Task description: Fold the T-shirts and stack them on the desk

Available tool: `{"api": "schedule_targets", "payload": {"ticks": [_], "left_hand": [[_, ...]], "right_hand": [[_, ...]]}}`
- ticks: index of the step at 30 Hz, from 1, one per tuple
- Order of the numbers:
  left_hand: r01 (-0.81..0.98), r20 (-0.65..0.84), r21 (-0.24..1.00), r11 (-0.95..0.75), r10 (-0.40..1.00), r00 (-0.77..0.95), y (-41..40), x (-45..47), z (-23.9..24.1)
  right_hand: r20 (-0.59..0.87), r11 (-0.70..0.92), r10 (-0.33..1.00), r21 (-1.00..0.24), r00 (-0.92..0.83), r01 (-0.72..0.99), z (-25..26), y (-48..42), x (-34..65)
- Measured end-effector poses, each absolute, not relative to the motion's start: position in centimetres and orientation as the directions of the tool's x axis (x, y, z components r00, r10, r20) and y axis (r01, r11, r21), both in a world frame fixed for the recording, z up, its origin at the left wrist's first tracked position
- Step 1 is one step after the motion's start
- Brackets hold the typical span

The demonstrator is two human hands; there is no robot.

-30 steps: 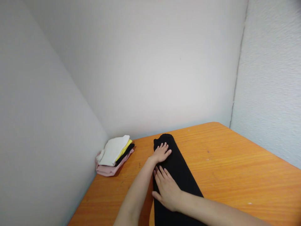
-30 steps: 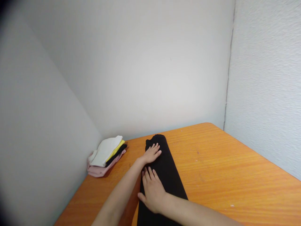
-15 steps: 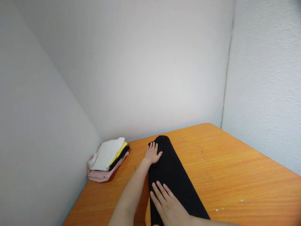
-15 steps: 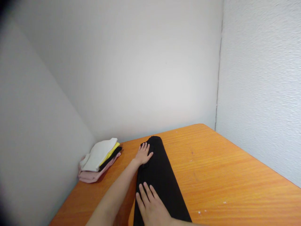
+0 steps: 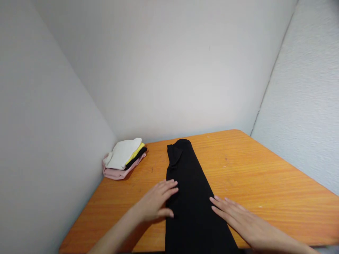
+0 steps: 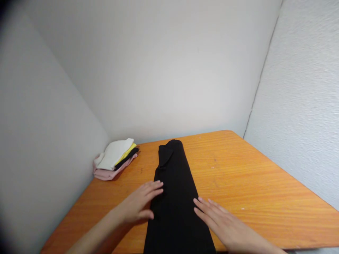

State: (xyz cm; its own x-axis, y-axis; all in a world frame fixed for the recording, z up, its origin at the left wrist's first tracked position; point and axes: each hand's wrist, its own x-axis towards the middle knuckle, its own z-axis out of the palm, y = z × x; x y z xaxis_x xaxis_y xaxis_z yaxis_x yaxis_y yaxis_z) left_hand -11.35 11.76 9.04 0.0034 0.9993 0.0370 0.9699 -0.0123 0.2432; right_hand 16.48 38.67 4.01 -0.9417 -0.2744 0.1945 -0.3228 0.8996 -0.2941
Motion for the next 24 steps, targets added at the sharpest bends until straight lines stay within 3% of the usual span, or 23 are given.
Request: {"api": "schedule_targets", "payload": {"ticks": [3,5,9,11,16,18,21,24], "left_hand": [[0.962,-0.087,0.218,-0.166,0.978,0.188,8.4,-7.4,8.7],[0.973,-0.08,0.127,-0.193,0.976,0.204,7.3,-5.4,8.0],[0.988,0.085,-0.034,-0.149,0.985,0.152,6.6,-3.4,5.6],[0.988,0.155,0.042,-0.149,0.978,0.141,6.3,-3.0,4.2],[0.824,0.321,0.541,-0.169,0.947,-0.017,5.4,-2.3,4.1],[0.807,0.401,0.587,-0.069,0.89,-0.215,5.7,-2.5,6.7],[0.736,0.396,0.637,0.229,0.722,-0.568,8.6,-4.7,11.8],[0.632,0.302,0.737,0.239,0.721,-0.624,14.5,-9.5,14.4]], "right_hand": [[0.334,0.928,-0.338,-0.036,-0.88,-0.37,1.9,38.4,17.1],[0.405,0.941,-0.336,0.103,-0.85,-0.323,0.1,37.6,17.0],[0.467,0.934,-0.358,0.182,-0.809,-0.308,-2.0,36.5,17.4],[0.467,0.931,-0.345,0.064,-0.814,-0.358,-1.8,36.2,17.8],[0.452,0.762,-0.181,-0.496,-0.873,-0.415,2.1,35.6,18.0],[0.467,0.702,-0.121,-0.583,-0.876,-0.408,4.8,35.9,17.6],[0.446,0.741,0.137,-0.639,-0.884,-0.208,9.5,37.3,15.5],[0.447,0.748,0.311,-0.659,-0.838,-0.074,12.3,40.1,10.7]]}}
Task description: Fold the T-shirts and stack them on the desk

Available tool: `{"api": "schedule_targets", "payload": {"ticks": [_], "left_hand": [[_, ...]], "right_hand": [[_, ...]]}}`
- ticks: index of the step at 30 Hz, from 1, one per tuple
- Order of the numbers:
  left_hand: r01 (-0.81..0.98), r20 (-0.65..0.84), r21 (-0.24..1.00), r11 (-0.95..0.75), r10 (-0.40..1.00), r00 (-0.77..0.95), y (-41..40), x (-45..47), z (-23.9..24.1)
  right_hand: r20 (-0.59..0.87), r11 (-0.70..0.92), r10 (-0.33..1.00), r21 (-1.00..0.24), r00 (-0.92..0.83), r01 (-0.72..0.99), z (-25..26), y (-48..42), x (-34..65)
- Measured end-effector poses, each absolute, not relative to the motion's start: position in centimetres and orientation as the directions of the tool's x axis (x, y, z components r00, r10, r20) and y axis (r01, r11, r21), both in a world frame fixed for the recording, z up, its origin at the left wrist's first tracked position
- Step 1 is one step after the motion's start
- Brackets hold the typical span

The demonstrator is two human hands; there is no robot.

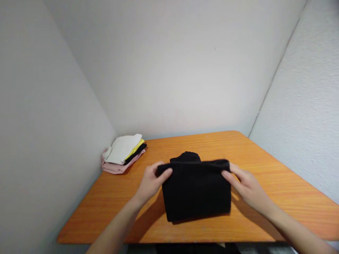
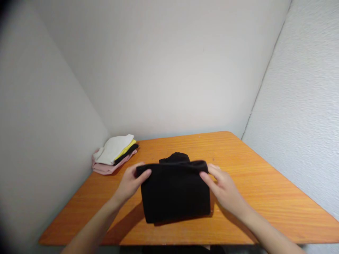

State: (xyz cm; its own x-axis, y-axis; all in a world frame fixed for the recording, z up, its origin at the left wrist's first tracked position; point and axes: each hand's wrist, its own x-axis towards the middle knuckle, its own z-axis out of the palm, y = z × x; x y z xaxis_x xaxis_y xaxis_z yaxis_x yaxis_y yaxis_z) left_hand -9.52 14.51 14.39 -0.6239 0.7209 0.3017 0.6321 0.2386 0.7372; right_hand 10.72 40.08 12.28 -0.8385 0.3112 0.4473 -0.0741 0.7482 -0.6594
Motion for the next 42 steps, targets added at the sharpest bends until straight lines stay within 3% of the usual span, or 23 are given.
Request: {"api": "schedule_targets", "payload": {"ticks": [3,7,10,14,16,19,24,29,33,36,42], "left_hand": [[0.6,0.218,0.681,0.42,0.666,-0.714,20.0,-14.9,12.8],[0.601,0.219,0.58,0.55,0.605,-0.765,22.1,-17.4,8.7],[0.677,0.263,0.501,0.54,0.65,-0.713,21.3,-15.6,7.4],[0.884,0.2,0.282,0.374,0.878,-0.435,20.9,-12.0,7.6],[0.926,0.111,0.196,0.323,0.931,-0.348,21.1,-10.8,7.4],[0.912,0.018,0.149,0.382,0.921,-0.388,21.1,-9.8,5.9],[0.883,0.082,0.183,0.432,0.888,-0.452,20.6,-9.5,2.7],[0.865,0.07,0.253,0.434,0.883,-0.464,23.1,-7.3,2.5],[0.838,-0.015,0.358,0.412,0.9,-0.436,28.4,-2.6,3.4],[0.828,-0.054,0.468,0.308,0.945,-0.322,33.3,1.6,4.0],[0.824,0.035,0.559,0.092,0.99,-0.135,40.5,9.4,3.8]], "right_hand": [[0.382,0.771,0.387,-0.633,-0.839,0.067,11.7,43.4,5.0],[0.3,0.855,0.468,-0.39,-0.831,0.341,7.7,45.4,2.4],[0.371,0.906,0.409,-0.273,-0.834,0.323,5.0,44.1,4.1],[0.409,0.948,0.303,-0.222,-0.861,0.229,3.5,40.2,5.9],[0.371,0.957,0.261,-0.224,-0.891,0.186,3.4,38.2,5.9],[0.258,0.963,0.191,-0.236,-0.947,0.13,3.2,36.2,5.5],[0.161,0.964,0.131,-0.25,-0.978,0.088,3.0,36.0,5.6],[0.114,0.959,0.127,-0.268,-0.985,0.092,4.0,39.1,8.2],[0.135,0.946,0.266,-0.225,-0.954,0.232,3.7,43.7,13.4],[0.187,0.91,0.411,-0.136,-0.892,0.391,2.2,48.0,18.5],[0.355,0.75,0.625,-0.026,-0.695,0.661,-1.2,55.2,27.1]]}}
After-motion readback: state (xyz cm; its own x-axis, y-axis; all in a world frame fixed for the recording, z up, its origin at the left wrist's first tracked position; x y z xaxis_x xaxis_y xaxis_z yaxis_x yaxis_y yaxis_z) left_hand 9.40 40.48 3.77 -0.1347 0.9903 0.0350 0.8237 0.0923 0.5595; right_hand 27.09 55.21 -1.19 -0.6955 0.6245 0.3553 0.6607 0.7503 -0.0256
